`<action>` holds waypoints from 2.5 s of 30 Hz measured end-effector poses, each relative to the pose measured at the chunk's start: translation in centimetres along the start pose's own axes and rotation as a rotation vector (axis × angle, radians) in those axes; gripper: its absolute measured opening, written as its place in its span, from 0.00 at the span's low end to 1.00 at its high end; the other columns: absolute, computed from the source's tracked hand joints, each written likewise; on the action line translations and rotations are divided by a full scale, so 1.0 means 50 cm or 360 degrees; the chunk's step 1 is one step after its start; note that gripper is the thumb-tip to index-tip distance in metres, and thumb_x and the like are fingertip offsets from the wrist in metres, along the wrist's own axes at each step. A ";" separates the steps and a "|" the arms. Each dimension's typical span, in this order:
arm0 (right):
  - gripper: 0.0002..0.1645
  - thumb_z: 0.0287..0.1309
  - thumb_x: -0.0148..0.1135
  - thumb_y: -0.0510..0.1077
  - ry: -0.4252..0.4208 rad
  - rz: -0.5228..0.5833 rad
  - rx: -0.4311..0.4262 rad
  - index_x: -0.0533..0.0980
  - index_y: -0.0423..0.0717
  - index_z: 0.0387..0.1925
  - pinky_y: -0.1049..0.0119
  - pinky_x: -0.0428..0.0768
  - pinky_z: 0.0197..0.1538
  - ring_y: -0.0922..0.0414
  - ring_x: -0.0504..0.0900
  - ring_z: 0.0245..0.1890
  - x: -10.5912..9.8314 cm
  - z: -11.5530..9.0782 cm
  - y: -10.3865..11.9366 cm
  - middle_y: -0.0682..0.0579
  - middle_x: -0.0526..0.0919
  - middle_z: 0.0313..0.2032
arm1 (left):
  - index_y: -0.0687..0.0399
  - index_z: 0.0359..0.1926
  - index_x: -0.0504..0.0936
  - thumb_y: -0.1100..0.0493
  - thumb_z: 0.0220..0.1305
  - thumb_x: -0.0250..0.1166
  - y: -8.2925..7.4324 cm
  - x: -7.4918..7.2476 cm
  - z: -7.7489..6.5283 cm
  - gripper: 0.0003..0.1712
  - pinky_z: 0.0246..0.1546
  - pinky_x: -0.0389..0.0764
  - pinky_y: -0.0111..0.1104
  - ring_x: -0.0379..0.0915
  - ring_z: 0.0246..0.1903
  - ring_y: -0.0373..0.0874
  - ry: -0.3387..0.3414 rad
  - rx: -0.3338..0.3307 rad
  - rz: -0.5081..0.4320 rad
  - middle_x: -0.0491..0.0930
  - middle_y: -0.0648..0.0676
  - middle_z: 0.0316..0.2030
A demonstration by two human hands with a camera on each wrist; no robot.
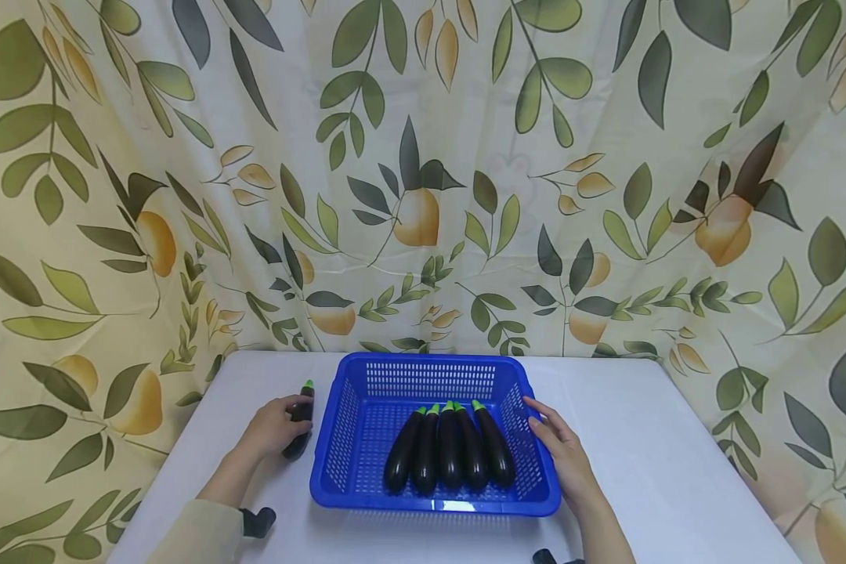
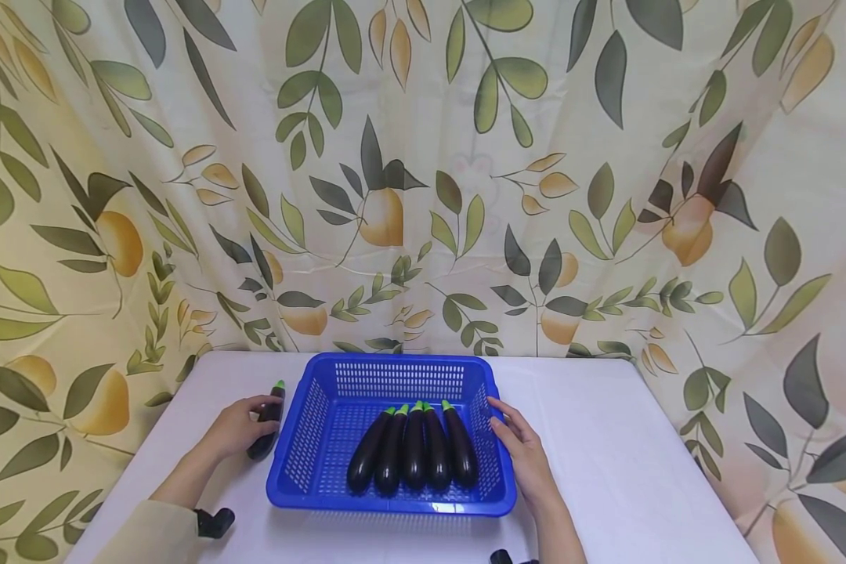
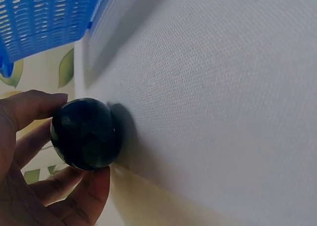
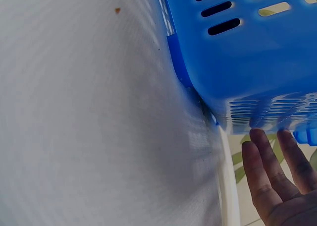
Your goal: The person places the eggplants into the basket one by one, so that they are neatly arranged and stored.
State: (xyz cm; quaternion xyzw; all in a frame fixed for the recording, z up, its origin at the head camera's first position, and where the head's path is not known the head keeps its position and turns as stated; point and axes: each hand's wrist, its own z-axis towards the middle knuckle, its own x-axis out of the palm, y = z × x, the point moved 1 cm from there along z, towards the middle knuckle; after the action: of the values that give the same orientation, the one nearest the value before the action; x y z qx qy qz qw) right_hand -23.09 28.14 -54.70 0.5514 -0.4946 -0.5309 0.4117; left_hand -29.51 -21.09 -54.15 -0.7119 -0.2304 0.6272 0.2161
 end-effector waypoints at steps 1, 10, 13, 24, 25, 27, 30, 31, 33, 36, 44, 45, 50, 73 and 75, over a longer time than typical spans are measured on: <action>0.32 0.76 0.51 0.62 0.0000 -0.0002 -0.0001 0.65 0.63 0.76 0.37 0.80 0.61 0.32 0.71 0.71 0.000 0.000 0.000 0.39 0.66 0.76 | 0.52 0.66 0.80 0.54 0.65 0.69 -0.001 0.000 -0.001 0.28 0.55 0.81 0.62 0.76 0.60 0.71 0.0001 0.0000 0.0002 0.78 0.73 0.61; 0.32 0.76 0.51 0.62 -0.0005 0.0008 0.0005 0.66 0.63 0.76 0.38 0.81 0.61 0.32 0.71 0.71 0.000 0.001 0.000 0.39 0.66 0.75 | 0.51 0.66 0.79 0.54 0.66 0.69 -0.010 -0.009 -0.012 0.28 0.53 0.82 0.61 0.75 0.61 0.72 -0.0002 0.0000 0.0016 0.77 0.73 0.62; 0.31 0.77 0.51 0.62 -0.0007 0.0011 0.0003 0.66 0.63 0.76 0.40 0.82 0.61 0.34 0.73 0.70 0.001 0.001 0.001 0.39 0.68 0.74 | 0.52 0.66 0.79 0.54 0.66 0.69 -0.011 -0.012 -0.015 0.28 0.52 0.83 0.60 0.76 0.60 0.71 -0.0008 0.0013 0.0017 0.78 0.72 0.61; 0.31 0.77 0.51 0.63 -0.0012 -0.0002 0.0008 0.66 0.63 0.76 0.43 0.83 0.61 0.37 0.76 0.68 0.000 0.001 0.004 0.40 0.71 0.71 | 0.50 0.66 0.80 0.55 0.66 0.70 -0.023 -0.033 -0.030 0.28 0.46 0.86 0.52 0.80 0.55 0.66 -0.0034 0.0093 -0.0006 0.79 0.71 0.61; 0.31 0.77 0.51 0.63 -0.0013 -0.0003 0.0010 0.66 0.63 0.76 0.44 0.83 0.61 0.37 0.75 0.68 0.000 0.001 0.004 0.40 0.71 0.72 | 0.49 0.66 0.80 0.54 0.66 0.70 -0.025 -0.036 -0.031 0.28 0.45 0.86 0.51 0.80 0.55 0.65 -0.0038 0.0098 -0.0004 0.79 0.71 0.61; 0.31 0.76 0.51 0.63 -0.0016 0.0000 0.0015 0.66 0.64 0.76 0.44 0.83 0.61 0.37 0.75 0.68 0.000 0.002 0.004 0.40 0.71 0.72 | 0.49 0.66 0.80 0.54 0.65 0.70 -0.031 -0.041 -0.035 0.28 0.43 0.86 0.48 0.81 0.53 0.63 -0.0044 0.0113 -0.0002 0.79 0.70 0.61; 0.31 0.76 0.51 0.63 -0.0019 0.0005 0.0022 0.66 0.64 0.75 0.44 0.83 0.62 0.38 0.75 0.68 0.000 0.002 0.003 0.41 0.72 0.71 | 0.49 0.65 0.81 0.54 0.65 0.71 -0.044 -0.048 -0.041 0.28 0.41 0.86 0.47 0.83 0.50 0.60 -0.0050 0.0134 0.0003 0.79 0.70 0.61; 0.31 0.76 0.51 0.63 -0.0019 0.0001 0.0020 0.66 0.64 0.76 0.44 0.83 0.62 0.38 0.75 0.68 0.000 0.002 0.003 0.40 0.72 0.71 | 0.48 0.65 0.81 0.55 0.65 0.71 -0.048 -0.050 -0.043 0.27 0.40 0.86 0.46 0.83 0.50 0.59 -0.0050 0.0141 0.0004 0.79 0.70 0.61; 0.32 0.76 0.51 0.63 -0.0020 -0.0005 0.0018 0.66 0.63 0.76 0.44 0.83 0.62 0.38 0.75 0.68 0.000 0.001 0.004 0.40 0.72 0.71 | 0.48 0.65 0.81 0.55 0.65 0.71 -0.056 -0.054 -0.047 0.27 0.40 0.86 0.46 0.83 0.49 0.58 -0.0049 0.0153 0.0003 0.79 0.70 0.61; 0.32 0.77 0.50 0.63 -0.0018 -0.0007 0.0012 0.66 0.63 0.76 0.44 0.83 0.62 0.38 0.75 0.69 0.000 0.001 0.005 0.40 0.71 0.71 | 0.49 0.65 0.81 0.56 0.65 0.71 -0.065 -0.058 -0.053 0.27 0.40 0.87 0.45 0.83 0.49 0.58 -0.0053 0.0164 -0.0003 0.79 0.70 0.61; 0.32 0.77 0.51 0.63 -0.0008 0.0002 0.0012 0.66 0.62 0.76 0.44 0.82 0.63 0.37 0.74 0.70 0.000 0.002 0.004 0.40 0.71 0.72 | 0.48 0.65 0.81 0.55 0.64 0.71 -0.079 -0.065 -0.061 0.27 0.38 0.86 0.44 0.83 0.47 0.55 -0.0052 0.0179 -0.0004 0.80 0.69 0.60; 0.32 0.77 0.51 0.63 -0.0007 0.0002 0.0013 0.66 0.62 0.76 0.43 0.82 0.63 0.37 0.74 0.70 0.000 0.002 0.004 0.40 0.70 0.72 | 0.48 0.65 0.81 0.55 0.65 0.71 -0.081 -0.066 -0.062 0.27 0.37 0.86 0.43 0.83 0.47 0.55 -0.0051 0.0180 -0.0003 0.80 0.69 0.60; 0.32 0.77 0.51 0.63 0.0001 0.0006 0.0019 0.65 0.62 0.76 0.43 0.81 0.64 0.37 0.73 0.70 -0.001 0.003 0.003 0.40 0.69 0.73 | 0.46 0.65 0.81 0.54 0.65 0.71 -0.090 -0.071 -0.068 0.27 0.36 0.85 0.41 0.83 0.46 0.53 -0.0045 0.0176 -0.0007 0.80 0.67 0.59; 0.32 0.77 0.50 0.63 0.0007 -0.0001 0.0013 0.65 0.63 0.76 0.42 0.81 0.64 0.36 0.72 0.71 -0.002 0.003 0.000 0.39 0.68 0.74 | 0.44 0.65 0.82 0.55 0.65 0.72 -0.153 -0.090 -0.094 0.27 0.28 0.80 0.33 0.77 0.36 0.46 -0.0043 0.0256 -0.0064 0.81 0.60 0.52; 0.32 0.77 0.50 0.63 0.0005 -0.0002 0.0012 0.65 0.63 0.76 0.42 0.81 0.64 0.35 0.72 0.71 -0.002 0.003 0.000 0.39 0.68 0.74 | 0.44 0.65 0.82 0.55 0.65 0.72 -0.156 -0.091 -0.097 0.27 0.28 0.79 0.33 0.77 0.35 0.45 -0.0046 0.0275 -0.0062 0.81 0.60 0.51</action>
State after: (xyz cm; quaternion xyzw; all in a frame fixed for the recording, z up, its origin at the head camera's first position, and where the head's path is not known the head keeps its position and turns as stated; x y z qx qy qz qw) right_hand -23.24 28.24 -54.70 0.5541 -0.4955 -0.5285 0.4100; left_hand -25.64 -17.65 -45.29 -0.6768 -0.1922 0.6508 0.2855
